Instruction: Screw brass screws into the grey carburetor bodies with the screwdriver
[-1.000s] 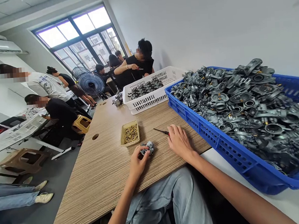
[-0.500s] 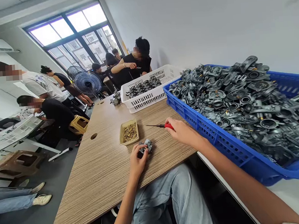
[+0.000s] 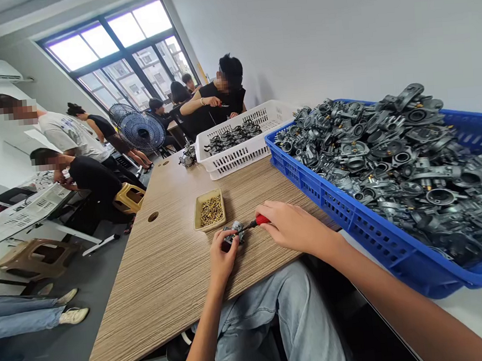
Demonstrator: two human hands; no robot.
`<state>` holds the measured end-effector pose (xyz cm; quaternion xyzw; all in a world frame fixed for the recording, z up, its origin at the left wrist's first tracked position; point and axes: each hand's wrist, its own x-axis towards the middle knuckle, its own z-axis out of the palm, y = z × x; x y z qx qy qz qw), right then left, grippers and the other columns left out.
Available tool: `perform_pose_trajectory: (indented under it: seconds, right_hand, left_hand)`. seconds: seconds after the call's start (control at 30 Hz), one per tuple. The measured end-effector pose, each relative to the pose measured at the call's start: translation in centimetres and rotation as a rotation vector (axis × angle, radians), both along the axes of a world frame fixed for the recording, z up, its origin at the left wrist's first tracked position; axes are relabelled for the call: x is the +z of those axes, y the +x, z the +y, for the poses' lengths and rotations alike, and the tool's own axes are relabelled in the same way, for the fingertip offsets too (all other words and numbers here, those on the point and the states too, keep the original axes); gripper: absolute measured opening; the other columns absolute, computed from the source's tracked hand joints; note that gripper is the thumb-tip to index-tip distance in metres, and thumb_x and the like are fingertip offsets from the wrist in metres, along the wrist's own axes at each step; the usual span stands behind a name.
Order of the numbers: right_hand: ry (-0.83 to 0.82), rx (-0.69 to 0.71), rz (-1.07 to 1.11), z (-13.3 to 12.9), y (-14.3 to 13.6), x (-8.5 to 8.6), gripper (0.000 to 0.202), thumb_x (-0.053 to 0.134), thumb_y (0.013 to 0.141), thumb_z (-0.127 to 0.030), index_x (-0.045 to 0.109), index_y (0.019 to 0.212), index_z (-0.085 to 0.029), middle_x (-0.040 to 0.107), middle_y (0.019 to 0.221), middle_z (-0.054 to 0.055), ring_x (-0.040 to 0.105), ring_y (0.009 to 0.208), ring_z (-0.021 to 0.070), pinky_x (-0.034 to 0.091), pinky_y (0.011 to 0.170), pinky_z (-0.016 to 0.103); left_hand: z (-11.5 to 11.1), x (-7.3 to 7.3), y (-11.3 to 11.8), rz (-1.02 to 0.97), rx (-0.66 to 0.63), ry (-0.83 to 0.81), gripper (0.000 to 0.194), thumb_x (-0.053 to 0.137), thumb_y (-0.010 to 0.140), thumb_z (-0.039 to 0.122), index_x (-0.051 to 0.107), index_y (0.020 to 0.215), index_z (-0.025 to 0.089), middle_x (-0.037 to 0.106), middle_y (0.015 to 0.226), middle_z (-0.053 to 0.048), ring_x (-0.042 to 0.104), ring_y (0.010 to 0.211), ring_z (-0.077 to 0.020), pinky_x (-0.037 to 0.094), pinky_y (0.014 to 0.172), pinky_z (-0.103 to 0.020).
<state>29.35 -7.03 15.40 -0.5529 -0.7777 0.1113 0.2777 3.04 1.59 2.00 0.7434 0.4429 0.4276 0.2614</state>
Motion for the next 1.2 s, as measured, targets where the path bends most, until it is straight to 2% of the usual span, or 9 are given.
perform_pose_trajectory:
  seconds: [0.27,0.47,0.63,0.9,1.0,1.13,1.2]
  right_hand:
    - [-0.064,-0.015,-0.055,-0.3,-0.5,0.5,0.009,0.057,0.103,-0.016,0.062,0.103,-0.023,0.069,0.104,0.004,0.067,0.096,0.0212,0.045,0.083,0.032]
    - [-0.019,-0.037,-0.211,-1.1,-1.4,1.3,0.014,0.052,0.107,-0.013,0.063,0.106,-0.021,0.068,0.107,0.005,0.065,0.097,0.0211,0.042,0.076,0.031]
    - [-0.001,-0.044,-0.238,-1.1,-1.7,1.3,0.016,0.052,0.106,-0.01,0.063,0.107,-0.021,0.068,0.107,0.004,0.065,0.097,0.0203,0.043,0.075,0.03]
    - [-0.02,-0.065,-0.26,-1.5,-1.8,1.5,0.011,0.052,0.109,-0.017,0.062,0.105,-0.021,0.069,0.104,0.004,0.067,0.096,0.0205,0.042,0.073,0.03]
    - [-0.043,-0.059,-0.252,-1.6,-2.3,1.6,0.007,0.053,0.111,-0.02,0.06,0.108,-0.021,0.071,0.106,0.004,0.069,0.097,0.0213,0.042,0.073,0.03]
    - [-0.091,-0.062,-0.262,-1.9,-3.0,1.9,0.006,0.054,0.112,-0.026,0.055,0.113,-0.021,0.074,0.101,0.004,0.073,0.089,0.0226,0.038,0.066,0.031]
    - [-0.091,-0.037,-0.258,-2.2,-3.2,2.1,0.006,0.055,0.111,-0.024,0.053,0.116,-0.021,0.075,0.103,0.004,0.074,0.089,0.0227,0.037,0.066,0.03]
  left_hand:
    - [0.0,0.0,0.0,-0.022,0.01,-0.003,0.019,0.069,0.099,0.037,0.078,0.108,0.023,0.069,0.112,-0.008,0.067,0.103,-0.0226,0.054,0.093,-0.035]
    - [0.0,-0.1,0.0,-0.041,0.002,-0.004,0.019,0.07,0.099,0.038,0.078,0.109,0.023,0.069,0.112,-0.008,0.067,0.102,-0.0226,0.054,0.088,-0.034]
    - [0.1,-0.2,0.0,-0.036,0.001,0.005,0.019,0.07,0.099,0.038,0.078,0.108,0.023,0.069,0.11,-0.008,0.067,0.102,-0.0224,0.054,0.089,-0.034]
    - [0.0,0.0,0.0,-0.042,-0.001,0.017,0.017,0.07,0.099,0.035,0.078,0.108,0.023,0.07,0.111,-0.008,0.068,0.105,-0.0231,0.053,0.097,-0.037]
    - [0.0,0.1,0.0,-0.042,0.003,0.029,0.016,0.07,0.098,0.034,0.078,0.108,0.024,0.071,0.112,-0.008,0.068,0.106,-0.0233,0.052,0.097,-0.037]
    - [0.0,0.1,0.0,-0.027,0.008,0.034,0.017,0.07,0.098,0.034,0.078,0.108,0.024,0.07,0.111,-0.008,0.068,0.106,-0.0236,0.052,0.097,-0.037]
    - [0.0,0.0,-0.1,-0.021,0.004,0.035,0.017,0.07,0.098,0.035,0.078,0.11,0.024,0.07,0.112,-0.007,0.068,0.107,-0.0237,0.052,0.098,-0.037]
